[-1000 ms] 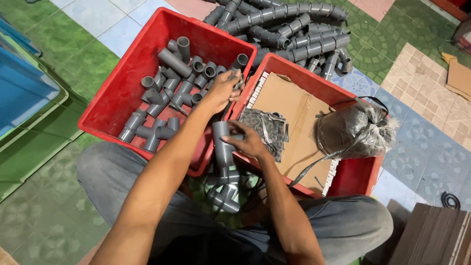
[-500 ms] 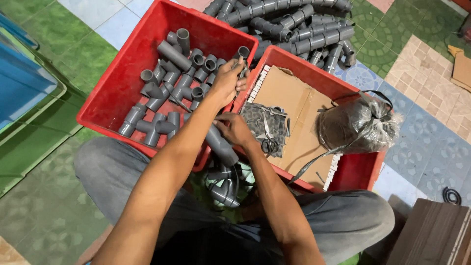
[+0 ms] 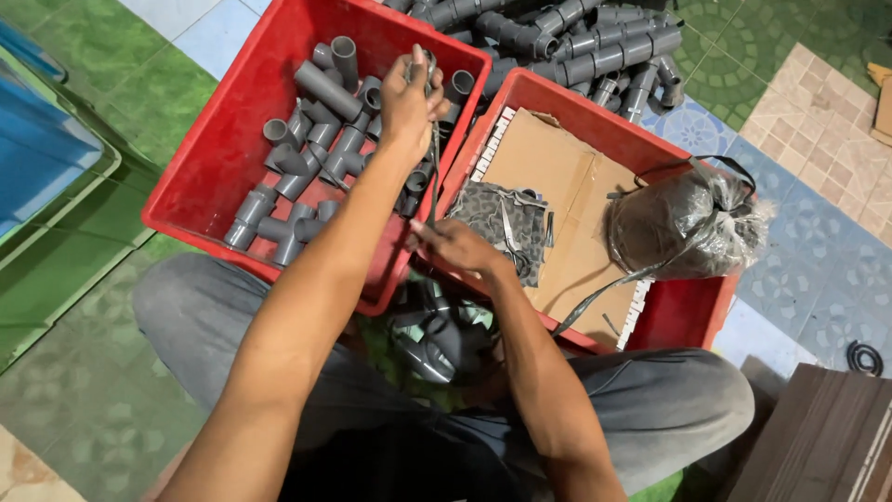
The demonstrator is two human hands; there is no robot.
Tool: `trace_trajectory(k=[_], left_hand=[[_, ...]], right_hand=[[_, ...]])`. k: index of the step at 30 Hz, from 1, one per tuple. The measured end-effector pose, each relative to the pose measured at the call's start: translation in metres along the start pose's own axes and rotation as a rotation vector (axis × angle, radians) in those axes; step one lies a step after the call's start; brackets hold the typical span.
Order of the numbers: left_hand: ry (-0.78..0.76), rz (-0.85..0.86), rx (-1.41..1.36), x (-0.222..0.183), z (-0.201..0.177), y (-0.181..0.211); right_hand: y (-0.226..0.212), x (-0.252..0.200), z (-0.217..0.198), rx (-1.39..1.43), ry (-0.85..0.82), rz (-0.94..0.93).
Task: Assembling PVC pipe fittings by hand into a larger structure.
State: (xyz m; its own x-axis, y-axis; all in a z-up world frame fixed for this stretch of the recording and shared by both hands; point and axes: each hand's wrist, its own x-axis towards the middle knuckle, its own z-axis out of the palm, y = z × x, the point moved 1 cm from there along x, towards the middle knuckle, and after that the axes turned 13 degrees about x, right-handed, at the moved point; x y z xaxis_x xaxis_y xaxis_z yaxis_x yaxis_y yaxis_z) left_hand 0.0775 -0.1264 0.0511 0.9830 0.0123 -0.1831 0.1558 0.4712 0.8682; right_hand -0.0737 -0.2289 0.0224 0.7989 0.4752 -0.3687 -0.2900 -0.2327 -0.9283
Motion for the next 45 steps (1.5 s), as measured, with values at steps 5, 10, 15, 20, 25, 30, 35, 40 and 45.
trace_trajectory(k=[5,10,15,20,25,30,35,40,45], left_hand=[[-0.221,-0.083,0.827,-0.046,0.0,0.026],[-0.708,-0.117,1.032,-0.068,-0.034,-0.045],[-1.05,-0.311,0.937,-0.085,-0.032,-0.027],[-0.913,-0.238,0.714,-0.059,-0.031,-0.07],[-0.816,-0.132,0.644,-0.08,-0.004,-0.019],[-0.656,0.013,0.472,-0.042,0.002,-0.024],[-0.609,0.088,0.622,-0.053,-0.012,-0.043],[-1.092,-0.335,0.915,-0.097,-0.026,-0.089],[-1.04,-0.426,0.838,-0.095,-0.012,-0.069]], right_hand=[[0.003,0.0,-0.032,-0.001,0.045,-0.136],[-0.048,-0.023,-0.039,0.041,0.534,-0.201],[-0.006,0.006,-0.079,0.591,0.493,-0.338],[0.017,-0.013,-0.067,0.665,0.419,-0.229],[0.063,-0.019,-0.112,0.361,0.328,-0.127],[0.017,-0.071,-0.069,0.289,0.038,0.115],[0.014,-0.053,-0.08,0.34,0.214,-0.144],[0.027,-0.019,-0.102,0.563,0.387,-0.266],[0.003,-0.023,-0.091,0.626,0.459,-0.318]])
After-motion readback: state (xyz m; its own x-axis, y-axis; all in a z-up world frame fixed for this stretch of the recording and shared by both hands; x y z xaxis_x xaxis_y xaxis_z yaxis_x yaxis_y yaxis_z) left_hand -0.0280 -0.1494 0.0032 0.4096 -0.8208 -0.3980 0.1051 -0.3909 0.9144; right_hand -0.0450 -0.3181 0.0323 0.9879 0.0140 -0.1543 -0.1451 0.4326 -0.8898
